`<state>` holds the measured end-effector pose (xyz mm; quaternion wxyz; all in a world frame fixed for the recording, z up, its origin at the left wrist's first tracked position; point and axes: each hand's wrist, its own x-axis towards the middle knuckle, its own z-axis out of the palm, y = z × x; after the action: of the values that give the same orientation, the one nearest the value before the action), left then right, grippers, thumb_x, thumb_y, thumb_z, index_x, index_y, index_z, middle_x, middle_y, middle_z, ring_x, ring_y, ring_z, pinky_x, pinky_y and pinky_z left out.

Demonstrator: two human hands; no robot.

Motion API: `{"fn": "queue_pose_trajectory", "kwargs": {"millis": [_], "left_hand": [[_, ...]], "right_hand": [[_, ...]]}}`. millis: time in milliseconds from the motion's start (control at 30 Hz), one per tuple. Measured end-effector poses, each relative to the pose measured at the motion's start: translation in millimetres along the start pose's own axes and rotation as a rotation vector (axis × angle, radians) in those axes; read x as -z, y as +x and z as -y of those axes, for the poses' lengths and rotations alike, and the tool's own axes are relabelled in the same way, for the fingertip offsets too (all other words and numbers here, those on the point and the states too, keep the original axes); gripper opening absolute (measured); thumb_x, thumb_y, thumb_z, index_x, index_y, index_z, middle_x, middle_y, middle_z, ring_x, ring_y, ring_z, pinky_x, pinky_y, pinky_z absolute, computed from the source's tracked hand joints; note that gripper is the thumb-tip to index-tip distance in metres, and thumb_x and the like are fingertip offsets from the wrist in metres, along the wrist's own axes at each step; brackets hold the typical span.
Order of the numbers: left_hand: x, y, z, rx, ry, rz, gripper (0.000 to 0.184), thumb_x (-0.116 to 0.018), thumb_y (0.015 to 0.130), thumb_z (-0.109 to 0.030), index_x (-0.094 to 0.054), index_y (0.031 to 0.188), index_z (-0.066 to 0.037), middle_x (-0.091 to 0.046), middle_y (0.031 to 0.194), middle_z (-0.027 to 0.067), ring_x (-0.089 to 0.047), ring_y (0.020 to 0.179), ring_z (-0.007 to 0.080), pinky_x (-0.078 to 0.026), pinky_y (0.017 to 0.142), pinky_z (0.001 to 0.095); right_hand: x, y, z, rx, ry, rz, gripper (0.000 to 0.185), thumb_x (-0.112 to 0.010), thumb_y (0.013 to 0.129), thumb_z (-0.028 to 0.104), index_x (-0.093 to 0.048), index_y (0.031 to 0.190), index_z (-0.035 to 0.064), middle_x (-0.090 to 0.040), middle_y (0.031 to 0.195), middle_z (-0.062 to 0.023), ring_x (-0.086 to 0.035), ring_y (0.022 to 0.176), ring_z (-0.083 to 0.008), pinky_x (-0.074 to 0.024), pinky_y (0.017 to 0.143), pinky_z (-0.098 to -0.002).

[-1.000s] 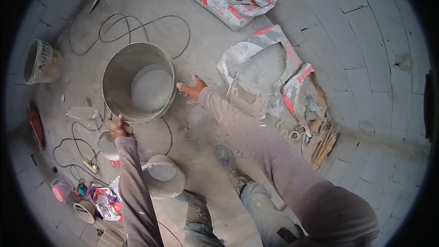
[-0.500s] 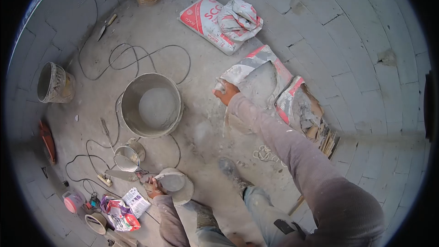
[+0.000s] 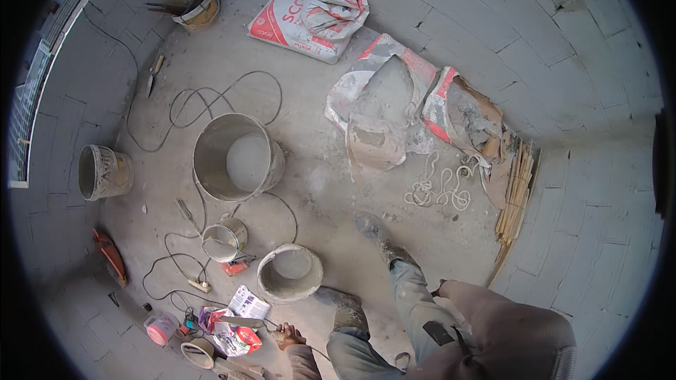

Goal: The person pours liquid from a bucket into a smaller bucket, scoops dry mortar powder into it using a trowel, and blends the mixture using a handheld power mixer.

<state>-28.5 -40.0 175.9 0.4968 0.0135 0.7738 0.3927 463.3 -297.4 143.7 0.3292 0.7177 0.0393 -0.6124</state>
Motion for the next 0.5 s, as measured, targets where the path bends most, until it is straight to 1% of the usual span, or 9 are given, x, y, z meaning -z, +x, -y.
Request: {"fn": "queue_pose_trajectory", "kwargs": {"millis": [33, 67, 133, 200, 233, 367, 400, 433, 500], "left_hand": [[4, 3, 2, -0.018, -0.015, -0.008, 0.053, -0.078, 0.073, -0.009, -0.048, 0.116, -0.016, -0.062, 0.085, 0.0015, -0.056, 0.064, 0.0116, -0.042, 0.054, 0.0282], [7, 8, 4, -0.033, -0.019, 0.034, 0.053, -0.078, 0.072, -0.009, -0.048, 0.116, -0.016, -0.062, 0.085, 0.0013, -0.056, 0.065, 0.0117, -0.042, 0.055, 0.0285], [7, 6, -2, -0.023, -0.006, 0.057, 0.053, -0.078, 0.073, -0.011, -0.048, 0.116, -0.016, -0.062, 0.087, 0.0002, -0.057, 0.069, 0.0125, -0.044, 0.06, 0.0296], [-5, -3, -10, -0.015, -0.052, 0.061, 0.053, -0.078, 0.073, -0.011, -0.048, 0.116, -0.016, -0.062, 0.091, 0.0001, -0.057, 0.073, 0.0132, -0.044, 0.063, 0.0303], [-11, -9, -13, 0.001, -0.087, 0.072, 0.053, -0.077, 0.073, -0.012, -0.048, 0.116, -0.016, -0.063, 0.094, 0.0001, -0.057, 0.077, 0.0138, -0.045, 0.066, 0.0309], [-18, -14, -6, 0.034, -0.076, 0.106, 0.058, -0.078, 0.072, -0.016, -0.046, 0.12, -0.015, -0.063, 0.103, 0.0022, -0.059, 0.086, 0.017, -0.046, 0.073, 0.035], [-12, -7, 5, 0.043, -0.072, 0.124, 0.071, -0.083, 0.066, -0.021, -0.043, 0.124, -0.019, -0.062, 0.11, 0.0027, -0.059, 0.091, 0.0216, -0.048, 0.077, 0.0388], [-8, -10, 9, 0.05, -0.081, 0.116, 0.071, -0.083, 0.066, -0.021, -0.043, 0.124, -0.019, -0.062, 0.11, 0.0027, -0.059, 0.091, 0.0216, -0.048, 0.077, 0.0388], [-7, -19, 16, 0.06, -0.091, 0.171, 0.072, -0.083, 0.066, -0.021, -0.043, 0.125, -0.017, -0.061, 0.111, 0.003, -0.059, 0.094, 0.0223, -0.048, 0.078, 0.0386]], "right_hand": [[-1, 0, -18, -0.031, -0.363, -0.171, 0.078, -0.053, 0.083, 0.059, -0.035, 0.142, 0.0101, -0.048, 0.135, -0.0203, -0.055, 0.118, -0.0312, -0.0433, 0.096, -0.0447], [-3, 8, -24, -0.013, -0.368, -0.179, 0.078, -0.053, 0.083, 0.059, -0.035, 0.142, 0.0101, -0.048, 0.135, -0.0203, -0.055, 0.118, -0.0312, -0.0433, 0.096, -0.0447], [-1, 7, -20, -0.134, 0.03, 0.02, 0.07, -0.062, 0.082, 0.03, -0.035, 0.141, 0.0041, -0.047, 0.135, -0.0232, -0.053, 0.119, -0.034, -0.0431, 0.098, -0.0446], [0, -81, 26, -0.258, 0.88, 0.016, 0.06, -0.056, 0.087, 0.036, -0.044, 0.135, 0.0022, -0.051, 0.131, -0.022, -0.052, 0.12, -0.0336, -0.0412, 0.101, -0.0414], [4, -78, 33, -0.249, 0.869, 0.005, 0.06, -0.056, 0.087, 0.036, -0.044, 0.135, 0.0022, -0.051, 0.131, -0.022, -0.052, 0.12, -0.0336, -0.0412, 0.101, -0.0414], [29, -43, 82, 0.079, 0.831, -0.169, 0.087, -0.038, 0.085, 0.071, -0.05, 0.129, -0.0025, -0.047, 0.134, -0.024, -0.047, 0.124, -0.0344, -0.0369, 0.103, -0.0388], [43, -51, 110, 0.091, 0.76, -0.123, 0.093, -0.038, 0.082, 0.074, -0.046, 0.133, -0.0028, -0.043, 0.138, -0.0235, -0.041, 0.129, -0.0329, -0.0323, 0.106, -0.0376], [59, -68, 141, 0.106, 0.689, -0.079, 0.099, -0.039, 0.079, 0.078, -0.042, 0.136, -0.0031, -0.039, 0.141, -0.0231, -0.035, 0.133, -0.0315, -0.0278, 0.109, -0.0365], [77, -76, 207, 0.429, 0.51, -0.086, 0.096, -0.041, 0.08, 0.076, -0.041, 0.138, 0.0009, -0.04, 0.142, -0.0204, -0.041, 0.13, -0.0306, -0.0276, 0.109, -0.0351]]}}
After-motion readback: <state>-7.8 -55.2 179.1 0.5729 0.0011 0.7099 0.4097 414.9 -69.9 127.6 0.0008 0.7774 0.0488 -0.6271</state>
